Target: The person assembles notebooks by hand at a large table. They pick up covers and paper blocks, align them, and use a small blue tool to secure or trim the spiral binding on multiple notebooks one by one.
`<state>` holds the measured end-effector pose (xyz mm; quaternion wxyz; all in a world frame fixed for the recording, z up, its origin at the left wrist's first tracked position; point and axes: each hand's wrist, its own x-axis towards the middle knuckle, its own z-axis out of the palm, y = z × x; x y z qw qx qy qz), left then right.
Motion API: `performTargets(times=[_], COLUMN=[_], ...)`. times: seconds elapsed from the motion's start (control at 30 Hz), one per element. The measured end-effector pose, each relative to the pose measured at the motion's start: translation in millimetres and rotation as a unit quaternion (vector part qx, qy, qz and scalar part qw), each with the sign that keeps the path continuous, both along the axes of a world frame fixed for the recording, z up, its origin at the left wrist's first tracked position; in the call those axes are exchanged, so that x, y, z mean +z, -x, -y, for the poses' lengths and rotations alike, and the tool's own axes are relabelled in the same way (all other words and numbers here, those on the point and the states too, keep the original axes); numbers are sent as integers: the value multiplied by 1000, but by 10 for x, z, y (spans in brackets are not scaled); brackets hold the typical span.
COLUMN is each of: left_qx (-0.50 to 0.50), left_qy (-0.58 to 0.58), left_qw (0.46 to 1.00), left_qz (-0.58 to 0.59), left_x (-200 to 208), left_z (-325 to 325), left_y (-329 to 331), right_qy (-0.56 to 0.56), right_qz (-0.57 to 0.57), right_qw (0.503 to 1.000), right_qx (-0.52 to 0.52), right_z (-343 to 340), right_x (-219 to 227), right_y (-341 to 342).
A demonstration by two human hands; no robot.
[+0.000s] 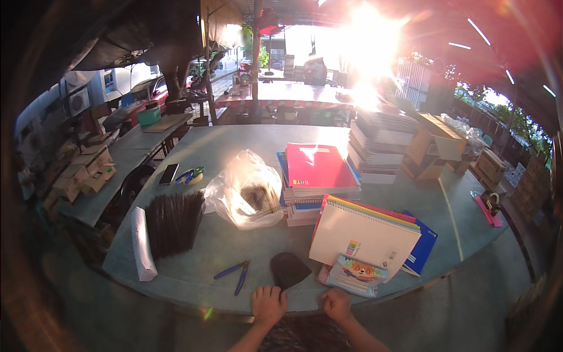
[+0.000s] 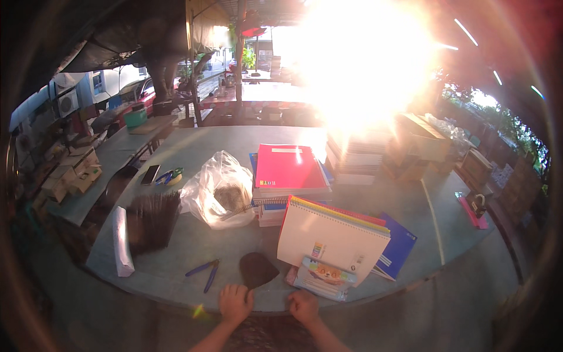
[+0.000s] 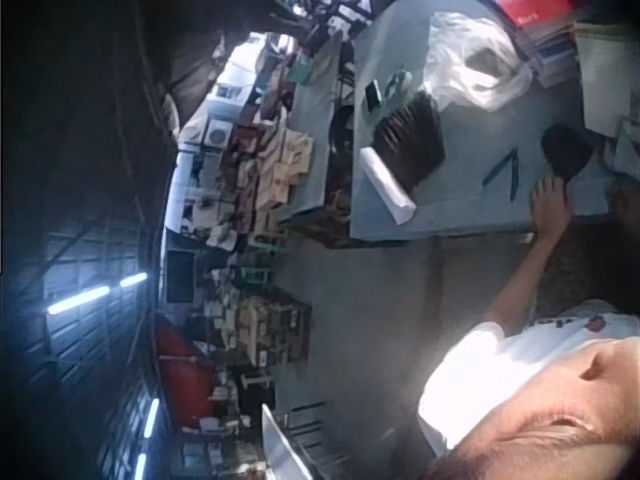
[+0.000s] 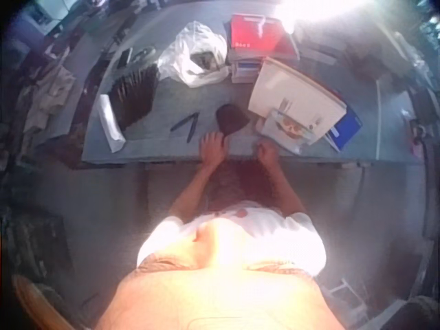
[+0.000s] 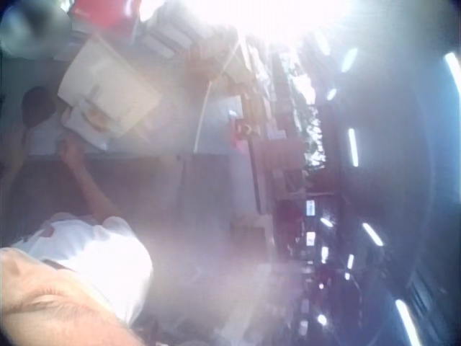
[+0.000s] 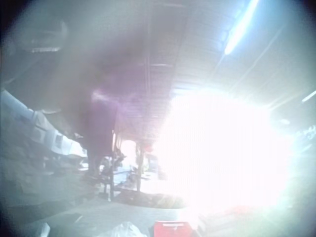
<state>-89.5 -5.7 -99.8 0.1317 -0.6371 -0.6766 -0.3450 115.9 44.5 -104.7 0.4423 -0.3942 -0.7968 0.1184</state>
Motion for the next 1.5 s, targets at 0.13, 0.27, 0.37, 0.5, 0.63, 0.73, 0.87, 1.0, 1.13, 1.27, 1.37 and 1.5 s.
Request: performTargets(times=[0.13,0.27,0.37,0.5,0.63,0.73,0.87,1.0,1.13,1.27,1.37,1.5], left_qx=[31,25,21,45,91,97,105,107,111,105,106,97], left_qy=[31,35,-3,12,18,18,16,35,39,33,27,47], left_qw=[999,998,999,997,992,991,990,990,990,992,992,993], left_qz=[-10,41,29,58,85,91,88,80,73,63,60,55], left_x=[50,-101,-139,47,-30,-30,-12,58,7,43,17,22], left_z=[83,238,16,207,233,184,145,123,126,156,229,202], left_y=[107,191,-27,-16,-86,-106,-104,-110,-93,-95,-50,-34], right_qy=[45,145,178,126,131,132,174,147,100,136,155,134], right_qz=[24,16,26,85,107,51,148,85,42,41,105,41], right_qw=[999,989,978,966,965,965,960,963,961,955,954,962], right_qx=[-8,35,104,207,200,221,164,210,255,260,235,236], right_z=[-23,-3,-396,-418,-362,-199,-44,-184,-156,-45,49,-47], right_x=[62,28,-769,-819,-592,-350,83,-192,-215,-27,54,-251], right_y=[169,339,-102,-165,-175,-125,-52,-75,-67,-39,-24,-60])
